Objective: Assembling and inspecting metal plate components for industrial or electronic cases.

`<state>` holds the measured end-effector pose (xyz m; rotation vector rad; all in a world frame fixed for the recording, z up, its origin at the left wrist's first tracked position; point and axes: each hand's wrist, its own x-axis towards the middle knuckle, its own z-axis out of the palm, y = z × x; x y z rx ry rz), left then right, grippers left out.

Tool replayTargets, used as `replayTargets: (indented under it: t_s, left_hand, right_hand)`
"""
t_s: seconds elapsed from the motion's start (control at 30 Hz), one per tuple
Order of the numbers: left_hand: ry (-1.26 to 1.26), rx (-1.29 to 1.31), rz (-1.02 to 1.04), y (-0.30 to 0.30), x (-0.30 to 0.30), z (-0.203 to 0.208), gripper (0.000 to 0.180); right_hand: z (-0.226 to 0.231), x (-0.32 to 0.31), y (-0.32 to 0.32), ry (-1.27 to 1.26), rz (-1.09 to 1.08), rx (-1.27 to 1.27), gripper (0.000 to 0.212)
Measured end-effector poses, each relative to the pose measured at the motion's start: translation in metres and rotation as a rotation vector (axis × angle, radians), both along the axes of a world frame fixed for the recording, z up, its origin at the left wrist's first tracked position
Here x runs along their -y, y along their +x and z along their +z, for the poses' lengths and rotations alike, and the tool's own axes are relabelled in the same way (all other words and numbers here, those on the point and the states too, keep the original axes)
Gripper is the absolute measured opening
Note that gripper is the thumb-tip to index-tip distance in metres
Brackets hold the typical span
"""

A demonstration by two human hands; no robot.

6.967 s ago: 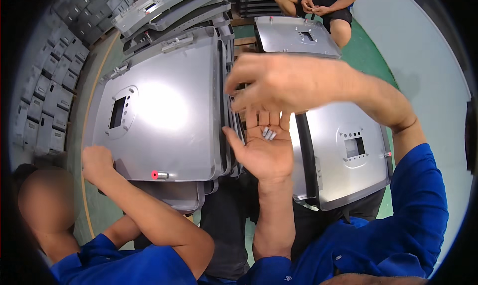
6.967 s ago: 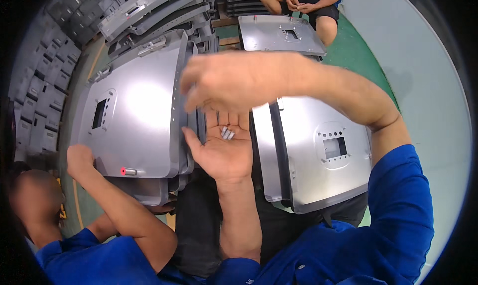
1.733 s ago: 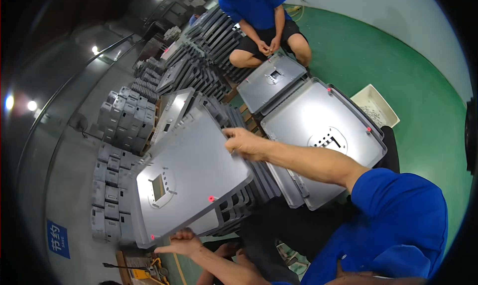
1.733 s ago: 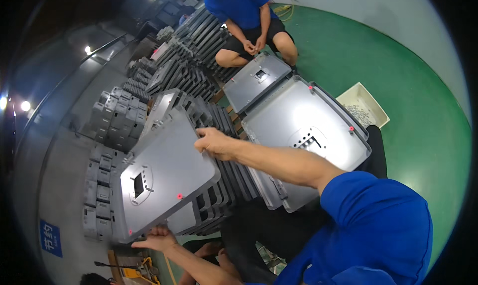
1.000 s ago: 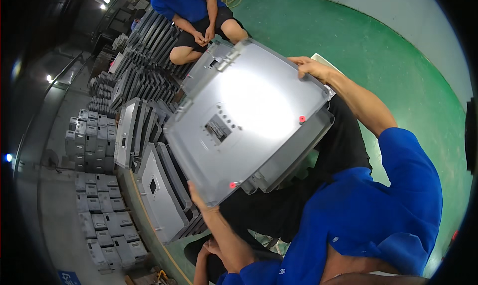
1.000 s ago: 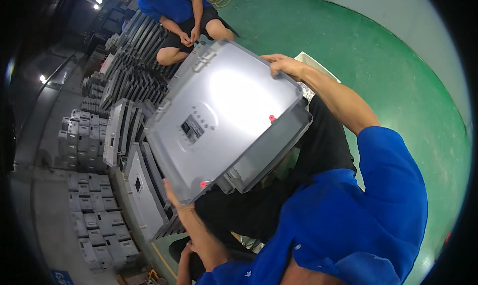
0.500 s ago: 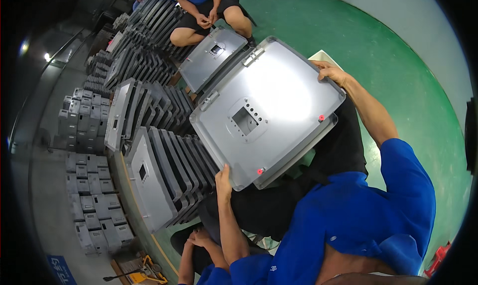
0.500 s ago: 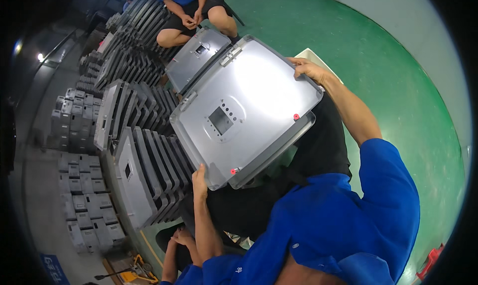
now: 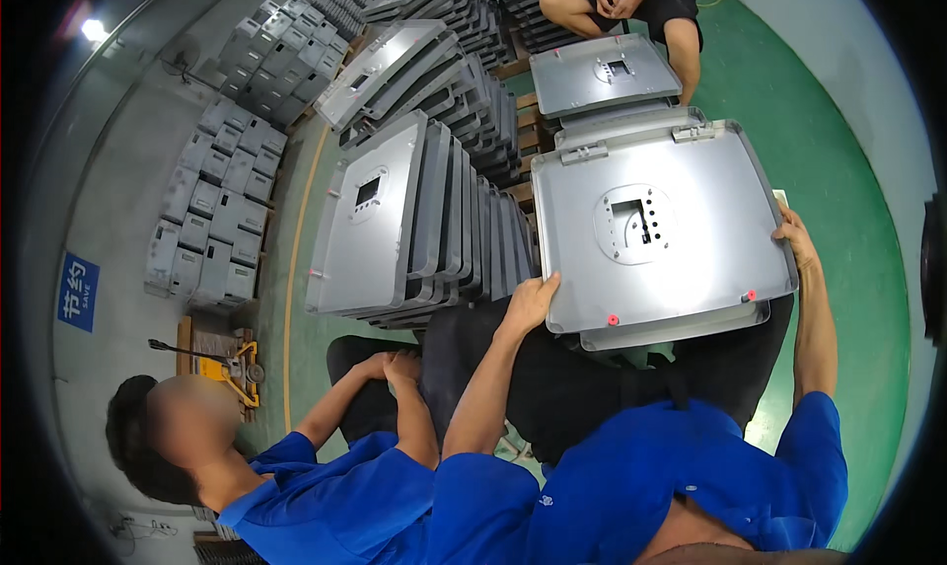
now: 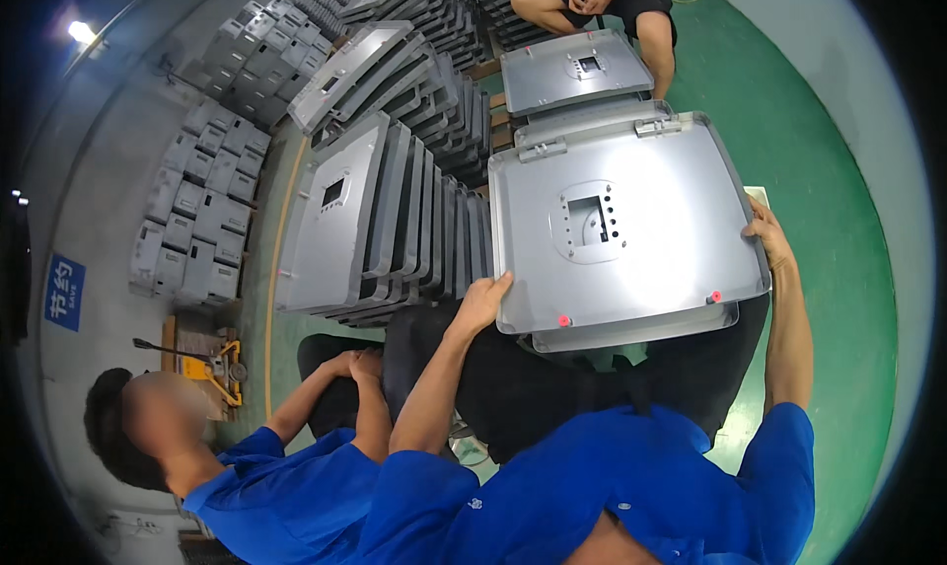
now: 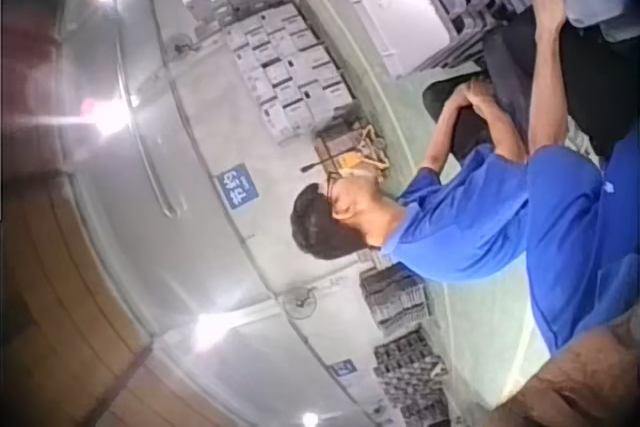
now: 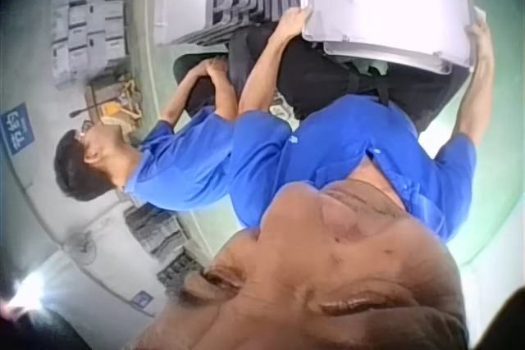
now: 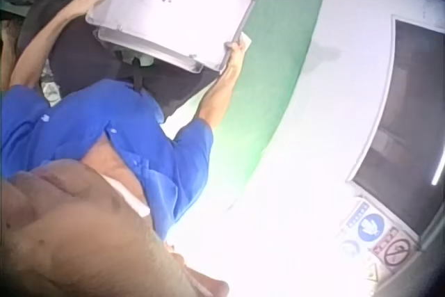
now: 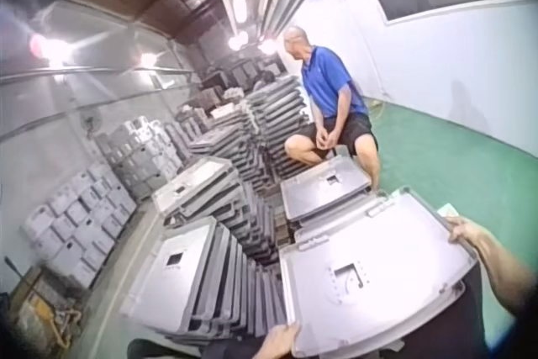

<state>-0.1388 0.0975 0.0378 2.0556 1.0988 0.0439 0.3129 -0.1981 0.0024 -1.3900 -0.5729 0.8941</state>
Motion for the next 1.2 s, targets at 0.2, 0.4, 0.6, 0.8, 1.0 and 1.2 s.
replayTargets:
  t_s: [0.2, 0.4, 0.6, 0.8, 1.0, 1.2]
  left_hand:
    - [-0.018, 0.036, 0.006, 0.0, 0.002, 0.001, 0.069]
    - [0.076, 0.219, 0.287, -0.006, -0.004, -0.001, 0.07]
    - [-0.008, 0.322, 0.349, -0.004, -0.004, 0.01, 0.061]
    - [-0.056, 0.37, 0.382, -0.003, -0.011, -0.005, 0.052]
    - [-1.386, 1.356, 0.549, -0.016, -0.024, 0.006, 0.049]
    - [-1.456, 1.739, 0.617, 0.021, -0.017, 0.042, 0.062]
  right_hand:
    - [0.011, -0.001, -0.005, -0.001, 0.002, 0.007, 0.082]
    - [0.024, -0.01, -0.019, -0.031, 0.006, 0.009, 0.081]
    - [0.025, -0.01, -0.018, -0.114, 0.002, 0.024, 0.076]
    - [0.009, -0.001, 0.004, -0.229, -0.029, 0.075, 0.073]
    - [0.064, -0.016, -0.011, -0.472, -0.256, 0.458, 0.066]
    - [0.126, -0.082, -0.065, -0.222, -0.147, 0.974, 0.039]
